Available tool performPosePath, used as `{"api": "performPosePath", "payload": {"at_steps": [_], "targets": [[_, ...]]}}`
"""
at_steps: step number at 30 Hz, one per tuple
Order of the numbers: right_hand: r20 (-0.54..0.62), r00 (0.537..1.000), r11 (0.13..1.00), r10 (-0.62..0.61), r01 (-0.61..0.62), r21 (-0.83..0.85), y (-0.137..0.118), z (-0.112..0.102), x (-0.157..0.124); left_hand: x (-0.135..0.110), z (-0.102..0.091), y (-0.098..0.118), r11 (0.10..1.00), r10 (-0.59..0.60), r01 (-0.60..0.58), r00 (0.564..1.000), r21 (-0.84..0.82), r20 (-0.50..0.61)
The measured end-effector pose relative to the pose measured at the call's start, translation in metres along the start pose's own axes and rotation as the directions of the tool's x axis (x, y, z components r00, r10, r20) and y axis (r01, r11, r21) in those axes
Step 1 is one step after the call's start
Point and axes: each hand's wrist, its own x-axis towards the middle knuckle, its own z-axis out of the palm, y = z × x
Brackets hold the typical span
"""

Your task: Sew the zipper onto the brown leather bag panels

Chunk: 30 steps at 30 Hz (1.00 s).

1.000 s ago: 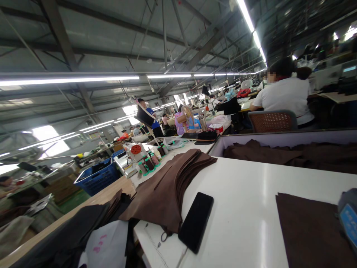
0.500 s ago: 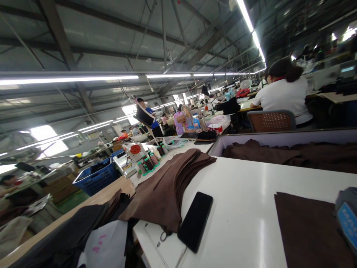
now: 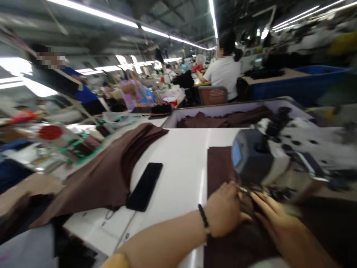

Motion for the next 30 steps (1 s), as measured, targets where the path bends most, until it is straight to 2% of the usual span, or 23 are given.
{"api": "performPosePath", "payload": {"at_steps": [2,3,5,8,14,22,30], "targets": [[0.111,0.994,0.997,0.014,-0.006,-0.072,0.006,-0.014,-0.013,-0.002,-0.006,-0.005,0.999,0.021,-0.022,1.000,0.030,0.016],[0.195,0.981,0.998,0.012,0.001,-0.066,0.006,-0.020,-0.015,-0.001,-0.006,-0.007,0.999,0.025,-0.026,0.999,0.037,0.045],[0.279,0.958,0.998,0.062,-0.051,-0.045,0.003,-0.026,-0.012,0.002,-0.005,-0.009,0.998,0.036,-0.040,0.997,0.049,0.073],[0.324,0.941,0.995,0.100,-0.100,-0.016,-0.004,-0.033,-0.003,0.003,-0.005,-0.006,0.996,0.062,-0.068,0.994,0.066,0.085],[0.368,0.924,0.994,0.101,-0.113,0.010,-0.007,-0.041,0.000,0.002,-0.008,-0.005,0.991,0.074,-0.084,0.993,0.107,0.089],[0.373,0.922,0.994,0.105,-0.113,0.000,-0.006,-0.040,-0.001,0.005,-0.010,-0.005,0.995,0.052,-0.059,0.994,0.076,0.099],[0.342,0.935,0.993,0.094,-0.063,-0.103,-0.010,-0.037,0.000,0.004,-0.008,-0.007,0.999,0.027,-0.029,0.993,0.014,0.111]]}}
